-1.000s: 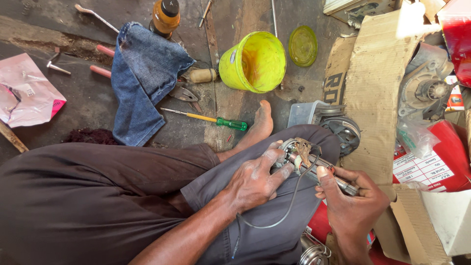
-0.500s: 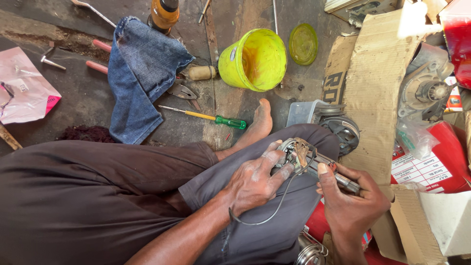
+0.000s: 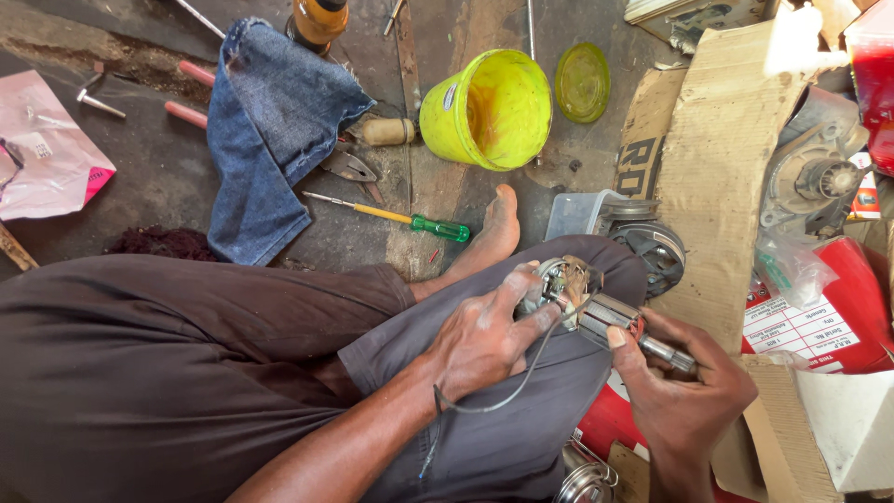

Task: The person sits on the workshop floor repairing an electric starter motor. They work on the motor housing and brushes by hand, route the motor wire, then fit the copper armature into the housing and press and tap it to seat it in place.

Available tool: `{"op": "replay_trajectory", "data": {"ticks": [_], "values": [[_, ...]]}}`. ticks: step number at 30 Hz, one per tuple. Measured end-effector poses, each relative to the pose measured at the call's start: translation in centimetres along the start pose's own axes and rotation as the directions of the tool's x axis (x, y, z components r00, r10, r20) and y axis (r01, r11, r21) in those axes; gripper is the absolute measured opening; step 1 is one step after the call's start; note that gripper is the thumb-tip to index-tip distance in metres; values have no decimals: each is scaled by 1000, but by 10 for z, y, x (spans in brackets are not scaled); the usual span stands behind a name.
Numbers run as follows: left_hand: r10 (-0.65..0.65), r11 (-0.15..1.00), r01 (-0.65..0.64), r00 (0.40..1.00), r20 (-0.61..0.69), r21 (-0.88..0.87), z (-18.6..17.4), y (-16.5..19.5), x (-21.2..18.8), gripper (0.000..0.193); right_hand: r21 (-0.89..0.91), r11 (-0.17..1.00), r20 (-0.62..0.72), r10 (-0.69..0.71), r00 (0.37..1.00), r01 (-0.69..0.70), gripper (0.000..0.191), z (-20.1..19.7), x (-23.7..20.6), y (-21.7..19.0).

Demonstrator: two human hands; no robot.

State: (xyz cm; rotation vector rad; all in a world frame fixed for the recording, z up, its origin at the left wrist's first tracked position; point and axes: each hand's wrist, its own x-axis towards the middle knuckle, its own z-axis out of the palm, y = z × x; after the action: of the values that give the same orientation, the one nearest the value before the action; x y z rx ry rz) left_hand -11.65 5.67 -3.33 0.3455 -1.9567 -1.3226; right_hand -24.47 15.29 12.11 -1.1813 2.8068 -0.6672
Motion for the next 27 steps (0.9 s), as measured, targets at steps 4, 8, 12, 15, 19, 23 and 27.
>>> {"op": "replay_trajectory", "data": {"ticks": [4, 8, 12, 15, 19, 23, 27], "values": [[9, 1000, -8, 1000, -24, 28, 0, -3, 5, 66, -52, 978, 132, -194, 972, 202, 44, -9, 14, -5], [-46, 999, 46, 999, 3, 12, -2, -4, 8, 51, -25, 974, 271, -209, 940, 224, 47, -18, 30, -15], [18, 999, -16, 999, -36, 49, -5, -2, 14, 59, -87, 993, 286, -53, 957, 80, 44, -19, 37, -24], [-21, 1000, 21, 1000, 15, -6, -6, -1, 14, 60, -124, 992, 272, 16, 962, 18, 34, -15, 38, -28], [-72, 997, 71, 996, 50, 20, -6, -3, 12, 43, -172, 979, 215, 145, 966, -109, 30, -10, 36, -31], [22, 999, -21, 999, -31, 23, -4, -4, 11, 51, -137, 977, 204, 189, 961, -163, 36, -8, 29, -29], [111, 993, -107, 990, -91, 49, -4, -5, 5, 60, 118, 991, 261, 34, 965, -67, 64, -10, 20, -21]]}}
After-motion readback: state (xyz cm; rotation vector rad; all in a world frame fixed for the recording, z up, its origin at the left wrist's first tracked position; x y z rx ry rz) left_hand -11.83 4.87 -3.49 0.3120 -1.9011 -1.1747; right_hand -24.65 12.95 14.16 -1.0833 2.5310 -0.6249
